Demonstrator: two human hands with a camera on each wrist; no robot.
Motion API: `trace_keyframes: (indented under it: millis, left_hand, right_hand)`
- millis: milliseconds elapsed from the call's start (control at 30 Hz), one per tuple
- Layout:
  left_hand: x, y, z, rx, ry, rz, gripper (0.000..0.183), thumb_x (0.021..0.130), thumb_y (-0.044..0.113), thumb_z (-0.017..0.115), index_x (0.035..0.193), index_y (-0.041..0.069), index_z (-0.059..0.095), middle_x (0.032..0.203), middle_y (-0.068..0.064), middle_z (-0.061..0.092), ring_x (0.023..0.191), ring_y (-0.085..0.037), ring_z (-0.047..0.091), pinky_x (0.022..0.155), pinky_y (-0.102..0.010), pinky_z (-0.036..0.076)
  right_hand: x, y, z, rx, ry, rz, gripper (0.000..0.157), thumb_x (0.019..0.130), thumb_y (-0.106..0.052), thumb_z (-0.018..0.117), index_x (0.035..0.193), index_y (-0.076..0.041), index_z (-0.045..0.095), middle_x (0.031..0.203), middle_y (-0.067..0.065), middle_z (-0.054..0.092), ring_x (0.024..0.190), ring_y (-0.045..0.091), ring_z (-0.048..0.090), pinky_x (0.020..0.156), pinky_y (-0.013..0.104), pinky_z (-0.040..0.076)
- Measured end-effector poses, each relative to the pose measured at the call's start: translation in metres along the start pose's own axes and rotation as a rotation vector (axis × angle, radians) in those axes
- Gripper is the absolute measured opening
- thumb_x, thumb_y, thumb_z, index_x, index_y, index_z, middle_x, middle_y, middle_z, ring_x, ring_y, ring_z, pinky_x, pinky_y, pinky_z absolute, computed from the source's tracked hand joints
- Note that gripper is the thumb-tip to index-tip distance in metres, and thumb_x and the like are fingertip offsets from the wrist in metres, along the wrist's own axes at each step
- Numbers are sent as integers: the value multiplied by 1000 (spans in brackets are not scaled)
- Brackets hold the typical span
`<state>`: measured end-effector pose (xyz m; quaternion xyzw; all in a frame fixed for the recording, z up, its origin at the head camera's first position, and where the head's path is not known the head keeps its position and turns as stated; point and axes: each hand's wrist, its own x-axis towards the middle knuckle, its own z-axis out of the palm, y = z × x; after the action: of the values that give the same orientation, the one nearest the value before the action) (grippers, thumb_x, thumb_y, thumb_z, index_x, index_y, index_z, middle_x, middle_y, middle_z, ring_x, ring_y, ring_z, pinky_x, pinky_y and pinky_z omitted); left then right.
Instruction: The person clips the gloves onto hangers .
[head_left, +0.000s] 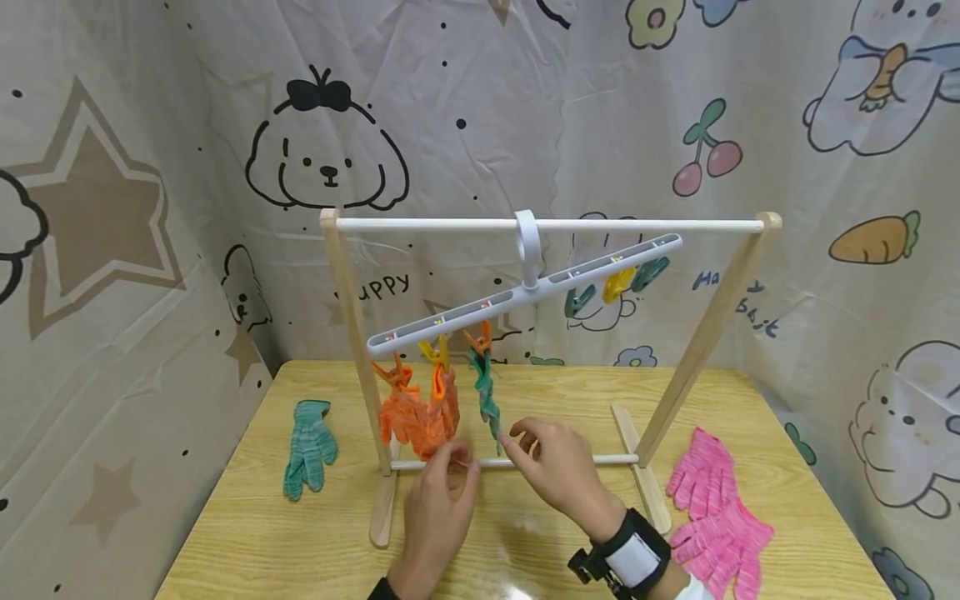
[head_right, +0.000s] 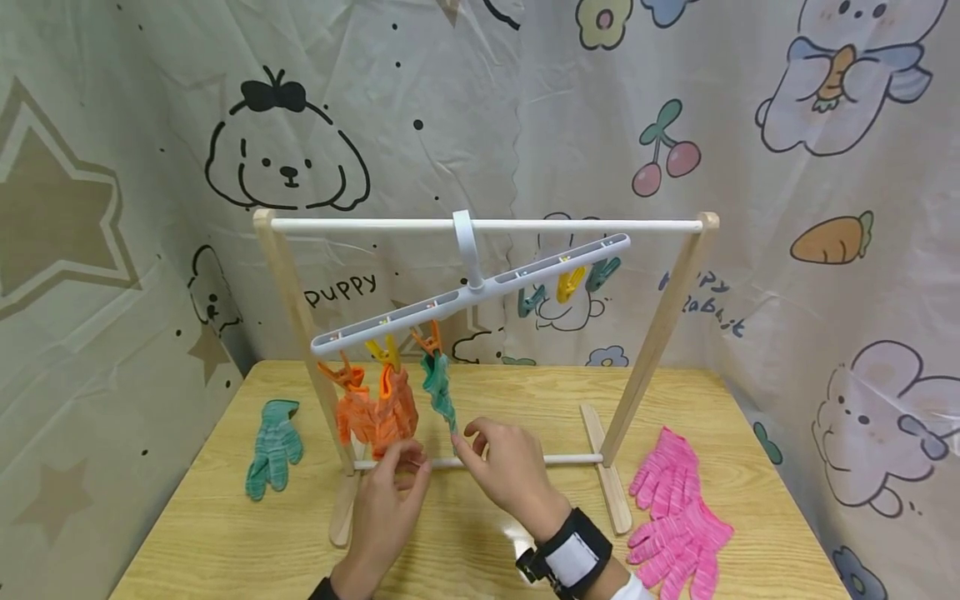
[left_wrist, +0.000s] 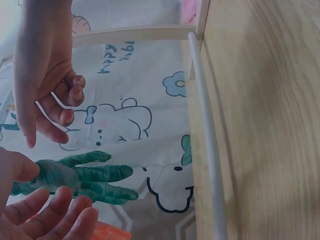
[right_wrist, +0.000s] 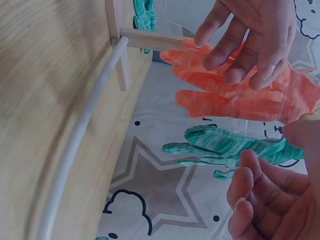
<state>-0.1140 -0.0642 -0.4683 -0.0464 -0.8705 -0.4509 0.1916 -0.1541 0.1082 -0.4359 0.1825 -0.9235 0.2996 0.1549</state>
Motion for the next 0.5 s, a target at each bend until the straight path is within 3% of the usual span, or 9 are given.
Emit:
trace_keyframes:
  millis: [200, 500]
  left_hand:
    - [-6, -4, -1, 13, -13, 7, 24, 90, 31, 60, 108, 15, 61, 89, 8, 62, 79, -7, 61, 63, -24, 52]
    - [-14, -13, -3, 19, -22, -37, 21, 87, 27, 63, 106, 17, 62, 87, 11, 61, 78, -4, 60, 64, -28, 52]
  right_hand:
    - [-10, 2, 5, 16, -8, 2, 26, 90, -43, 56, 86, -21, 69, 66, -15, 59, 53, -5, 48, 49, 19, 43]
    - [-26, 4, 12, 41, -64, 54, 23, 90, -41, 57, 87, -22, 69, 67, -15, 59, 54, -4, 48, 48, 21, 42]
